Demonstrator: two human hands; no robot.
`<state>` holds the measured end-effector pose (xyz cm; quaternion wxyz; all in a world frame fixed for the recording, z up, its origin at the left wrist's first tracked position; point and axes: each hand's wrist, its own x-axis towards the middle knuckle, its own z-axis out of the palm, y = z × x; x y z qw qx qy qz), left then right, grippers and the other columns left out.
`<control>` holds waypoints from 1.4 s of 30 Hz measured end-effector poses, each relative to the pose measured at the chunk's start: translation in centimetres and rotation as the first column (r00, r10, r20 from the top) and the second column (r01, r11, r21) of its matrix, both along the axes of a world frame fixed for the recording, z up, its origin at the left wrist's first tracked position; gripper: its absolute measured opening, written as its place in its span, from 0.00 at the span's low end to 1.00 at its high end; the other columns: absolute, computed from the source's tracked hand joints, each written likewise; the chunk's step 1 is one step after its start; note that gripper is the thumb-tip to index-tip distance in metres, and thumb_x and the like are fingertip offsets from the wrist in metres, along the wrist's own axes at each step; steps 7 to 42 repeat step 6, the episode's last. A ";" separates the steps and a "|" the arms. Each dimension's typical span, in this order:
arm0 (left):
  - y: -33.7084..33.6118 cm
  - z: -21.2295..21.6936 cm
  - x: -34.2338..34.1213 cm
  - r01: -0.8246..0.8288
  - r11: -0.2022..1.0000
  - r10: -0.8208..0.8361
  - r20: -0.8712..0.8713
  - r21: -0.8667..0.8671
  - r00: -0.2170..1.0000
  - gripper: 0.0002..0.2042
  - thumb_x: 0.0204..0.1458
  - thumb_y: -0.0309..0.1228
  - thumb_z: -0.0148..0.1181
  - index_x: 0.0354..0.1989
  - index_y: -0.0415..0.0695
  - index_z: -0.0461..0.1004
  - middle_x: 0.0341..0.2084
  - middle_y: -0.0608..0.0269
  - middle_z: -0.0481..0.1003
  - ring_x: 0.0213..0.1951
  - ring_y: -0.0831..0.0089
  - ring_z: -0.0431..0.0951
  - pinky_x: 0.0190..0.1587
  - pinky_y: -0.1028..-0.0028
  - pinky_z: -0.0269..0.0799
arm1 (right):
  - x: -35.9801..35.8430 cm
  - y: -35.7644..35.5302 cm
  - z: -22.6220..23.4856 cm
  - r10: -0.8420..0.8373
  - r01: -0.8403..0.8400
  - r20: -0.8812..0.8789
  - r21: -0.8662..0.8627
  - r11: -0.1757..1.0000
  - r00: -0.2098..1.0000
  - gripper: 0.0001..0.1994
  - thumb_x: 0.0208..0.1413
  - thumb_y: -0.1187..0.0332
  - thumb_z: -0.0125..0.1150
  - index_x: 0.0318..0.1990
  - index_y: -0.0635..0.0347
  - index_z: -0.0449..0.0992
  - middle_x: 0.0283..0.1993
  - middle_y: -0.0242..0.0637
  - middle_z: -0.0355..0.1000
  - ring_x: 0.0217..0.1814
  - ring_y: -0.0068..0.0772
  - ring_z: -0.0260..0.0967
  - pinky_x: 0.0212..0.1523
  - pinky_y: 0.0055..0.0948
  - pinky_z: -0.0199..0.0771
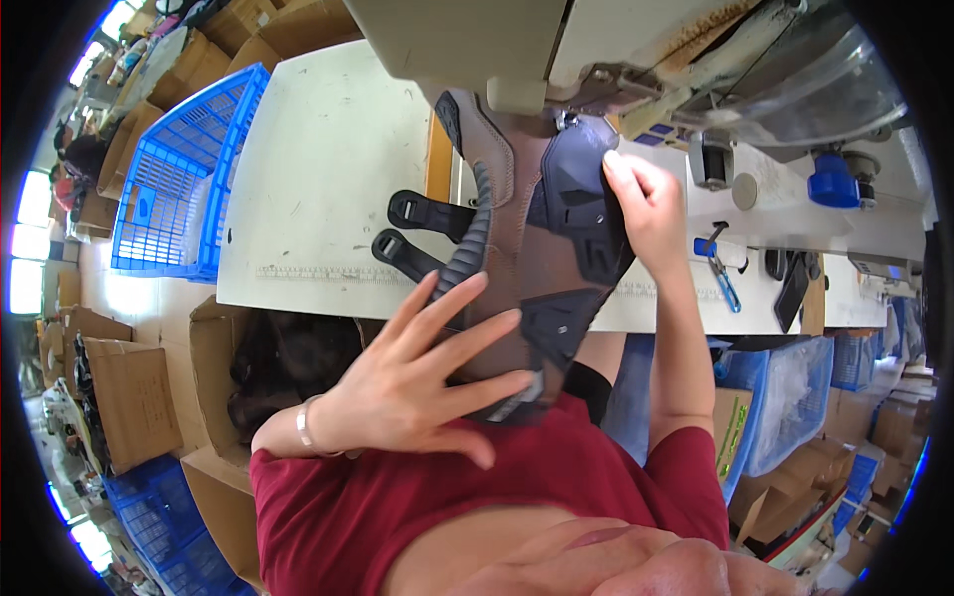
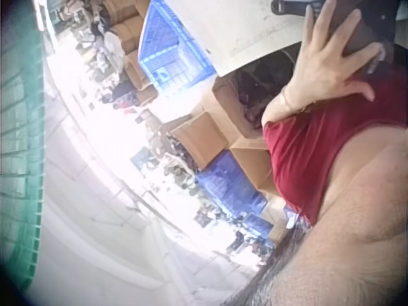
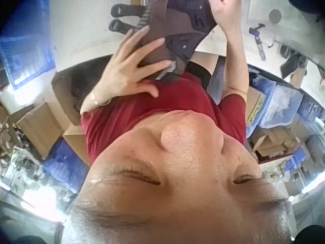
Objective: The person trims threads on a shoe upper using snips, stitches it on a sewing machine, and places it into a box. They then wipe their face with a tissue, discard the tissue, and stitch another shoe upper on the sewing machine.
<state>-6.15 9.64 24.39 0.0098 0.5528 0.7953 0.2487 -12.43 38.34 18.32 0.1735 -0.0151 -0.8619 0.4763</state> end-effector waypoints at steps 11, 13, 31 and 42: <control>4.9 -3.9 3.1 -0.126 0.966 0.193 -0.307 0.225 0.932 0.34 0.43 0.68 0.45 0.43 0.51 0.77 0.46 0.52 0.73 0.51 0.47 0.71 0.54 0.48 0.63 | -1.0 -0.7 3.0 -0.049 0.033 0.058 0.251 0.967 0.997 0.15 0.54 0.62 0.59 0.28 0.69 0.74 0.16 0.34 0.63 0.23 0.15 0.55 0.25 0.20 0.59; 4.9 -3.9 3.1 -0.126 0.966 0.193 -0.307 0.225 0.932 0.34 0.43 0.68 0.45 0.43 0.51 0.77 0.46 0.52 0.73 0.51 0.47 0.71 0.54 0.48 0.63 | -1.0 -0.7 3.0 -0.049 0.033 0.058 0.251 0.967 0.997 0.15 0.54 0.62 0.59 0.28 0.69 0.74 0.16 0.34 0.63 0.23 0.15 0.55 0.25 0.20 0.59; 4.9 -3.9 3.1 -0.126 0.966 0.193 -0.307 0.225 0.932 0.34 0.43 0.68 0.45 0.43 0.51 0.77 0.46 0.52 0.73 0.51 0.47 0.71 0.54 0.48 0.63 | -1.0 -0.7 3.0 -0.049 0.033 0.058 0.251 0.967 0.997 0.15 0.54 0.62 0.59 0.28 0.69 0.74 0.16 0.34 0.63 0.23 0.15 0.55 0.25 0.20 0.59; 4.9 -3.9 3.1 -0.126 0.966 0.193 -0.307 0.225 0.932 0.34 0.43 0.68 0.45 0.43 0.51 0.77 0.46 0.52 0.73 0.51 0.47 0.71 0.54 0.48 0.63 | -1.0 -0.7 3.0 -0.049 0.033 0.058 0.251 0.967 0.997 0.15 0.54 0.62 0.59 0.28 0.69 0.74 0.16 0.34 0.63 0.23 0.15 0.55 0.25 0.20 0.59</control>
